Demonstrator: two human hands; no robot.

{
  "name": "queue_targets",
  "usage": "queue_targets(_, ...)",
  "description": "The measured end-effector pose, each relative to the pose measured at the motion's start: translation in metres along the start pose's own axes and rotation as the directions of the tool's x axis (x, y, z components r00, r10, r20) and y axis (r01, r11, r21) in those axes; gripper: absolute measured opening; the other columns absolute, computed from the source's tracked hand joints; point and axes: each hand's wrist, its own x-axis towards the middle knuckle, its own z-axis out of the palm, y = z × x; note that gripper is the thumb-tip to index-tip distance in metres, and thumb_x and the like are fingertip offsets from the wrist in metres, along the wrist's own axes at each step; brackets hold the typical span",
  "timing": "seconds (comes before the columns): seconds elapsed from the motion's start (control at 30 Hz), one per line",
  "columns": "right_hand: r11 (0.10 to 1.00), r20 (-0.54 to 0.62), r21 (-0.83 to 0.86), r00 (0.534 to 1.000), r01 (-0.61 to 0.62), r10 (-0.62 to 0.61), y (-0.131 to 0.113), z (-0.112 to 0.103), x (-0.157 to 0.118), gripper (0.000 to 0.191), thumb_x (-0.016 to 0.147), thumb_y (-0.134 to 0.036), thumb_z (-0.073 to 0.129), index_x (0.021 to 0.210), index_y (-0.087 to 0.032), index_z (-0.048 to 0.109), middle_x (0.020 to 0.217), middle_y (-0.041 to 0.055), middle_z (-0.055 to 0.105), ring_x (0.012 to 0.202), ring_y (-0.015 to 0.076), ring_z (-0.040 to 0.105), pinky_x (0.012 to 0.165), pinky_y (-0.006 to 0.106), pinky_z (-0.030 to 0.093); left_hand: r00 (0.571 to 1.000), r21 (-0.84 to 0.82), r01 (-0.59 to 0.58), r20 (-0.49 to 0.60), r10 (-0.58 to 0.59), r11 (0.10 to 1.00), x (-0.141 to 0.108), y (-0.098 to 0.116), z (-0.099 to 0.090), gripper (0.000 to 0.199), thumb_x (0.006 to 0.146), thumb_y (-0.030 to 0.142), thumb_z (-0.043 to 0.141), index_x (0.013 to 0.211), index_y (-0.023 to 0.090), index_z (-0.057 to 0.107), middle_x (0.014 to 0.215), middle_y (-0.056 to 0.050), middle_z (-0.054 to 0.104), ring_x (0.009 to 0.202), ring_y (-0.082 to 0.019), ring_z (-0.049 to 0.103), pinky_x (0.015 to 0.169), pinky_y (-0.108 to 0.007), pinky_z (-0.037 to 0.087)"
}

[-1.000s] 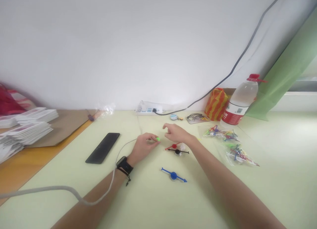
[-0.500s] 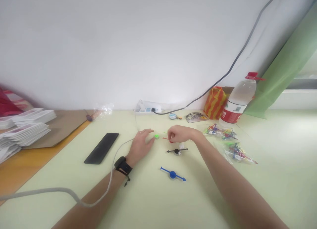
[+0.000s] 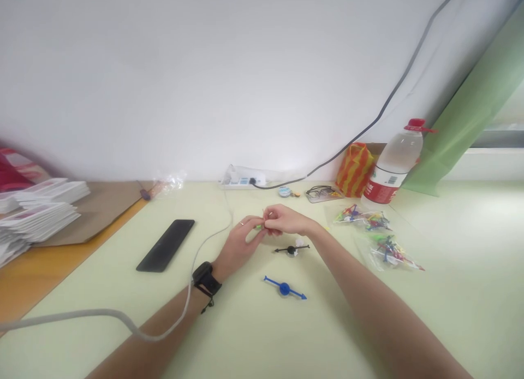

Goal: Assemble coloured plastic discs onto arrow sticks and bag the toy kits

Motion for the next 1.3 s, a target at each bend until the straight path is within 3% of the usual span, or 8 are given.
queue_targets(0.13,0.956,-0.1,-0.291,0.995,-0.039,0.011,0.006,0.002,0.006,0.012,0.09,-0.021,0.048,0.084,-0.019,0.058,0.085,0.003,0.069,0.076,0.015,0.062,0.063,0.023,0.046,0.999,-0.019,0.035,0.034,-0.034,0.999,-0.002,0.002,0.002,0.01,0.1,0.027,0.058,0.096,0.023,0.067,0.096,-0.003,0.072,0.09,-0.019,0.067,0.084,-0.033,0.054)
queue_targets(0.4,0.84,-0.204,-0.499,0.971,-0.212,0.124,0.024,-0.028,-0.004,0.03,0.083,-0.022,0.065,0.112,-0.015,0.066,0.105,0.0125,0.07,0.091,0.0235,0.064,0.071,0.028,0.043,0.978,0.234,-0.116,0.197,0.07,0.965,-0.006,-0.01,0.007,0.015,0.101,0.027,0.056,0.102,0.026,0.071,0.096,-0.004,0.075,0.1,-0.024,0.065,0.088,-0.039,0.054)
queue_targets(0.5,0.845,-0.099,-0.508,0.986,-0.163,0.131,0.014,-0.039,-0.014,0.023,0.082,-0.031,0.07,0.101,-0.019,0.07,0.104,0.0083,0.072,0.089,0.021,0.065,0.07,0.026,0.044,0.975,0.332,-0.146,0.208,0.079,0.932,-0.005,-0.013,0.007,0.018,0.1,0.023,0.057,0.109,0.026,0.072,0.097,-0.004,0.077,0.106,-0.027,0.063,0.091,-0.043,0.054)
queue_targets(0.57,0.868,0.09,-0.485,0.981,-0.109,0.174,0.006,-0.042,-0.019,0.023,0.076,-0.039,0.077,0.091,-0.021,0.073,0.097,0.0034,0.074,0.085,0.0192,0.066,0.068,0.025,0.044,0.976,0.377,-0.155,0.2,0.083,0.913,-0.005,-0.013,0.006,0.017,0.099,0.022,0.059,0.106,0.025,0.074,0.107,-0.005,0.077,0.11,-0.029,0.061,0.095,-0.046,0.053)
queue_targets(0.7,0.873,0.39,-0.471,0.859,-0.123,0.332,-0.002,-0.041,-0.022,0.033,0.063,-0.045,0.086,0.083,-0.022,0.073,0.085,-0.0004,0.074,0.077,0.0185,0.065,0.063,0.025,0.043,0.978,0.4,-0.176,0.176,0.113,0.9,-0.006,-0.004,0.004,0.028,0.1,0.026,0.058,0.126,0.026,0.069,0.139,-0.006,0.065,0.126,-0.031,0.054,0.108,-0.052,0.046)
queue_targets(0.87,0.862,0.354,-0.478,0.86,-0.17,0.367,-0.003,-0.038,-0.02,0.027,0.061,-0.039,0.084,0.077,-0.02,0.073,0.073,-0.0006,0.071,0.071,0.0185,0.064,0.06,0.026,0.041,0.92,0.342,-0.283,0.363,0.152,0.896,-0.007,0.002,-0.001,0.042,0.104,0.03,0.051,0.146,0.034,0.055,0.158,-0.002,0.049,0.143,-0.035,0.039,0.114,-0.056,0.041)
queue_targets(1.07,0.92,0.246,-0.334,0.923,-0.206,0.296,-0.006,-0.043,-0.026,0.011,0.068,-0.02,0.068,0.079,-0.02,0.067,0.067,0.0007,0.071,0.063,0.0178,0.065,0.055,0.026,0.043,0.965,0.394,-0.137,0.26,0.033,0.909,-0.006,-0.019,-0.005,0.039,0.104,0.034,0.051,0.141,0.03,0.061,0.156,-0.01,0.048,0.134,-0.034,0.049,0.111,-0.059,0.044)
queue_targets(1.3,0.977,0.012,-0.147,0.988,-0.152,0.156,-0.002,-0.04,-0.021,0.009,0.076,-0.02,0.063,0.075,-0.02,0.054,0.061,-0.0007,0.066,0.056,0.0144,0.062,0.051,0.023,0.043,0.949,0.341,-0.086,0.315,-0.028,0.936,-0.006,-0.028,-0.006,0.046,0.105,0.037,0.048,0.151,0.029,0.051,0.159,-0.009,0.046,0.146,-0.031,0.043,0.12,-0.054,0.039)
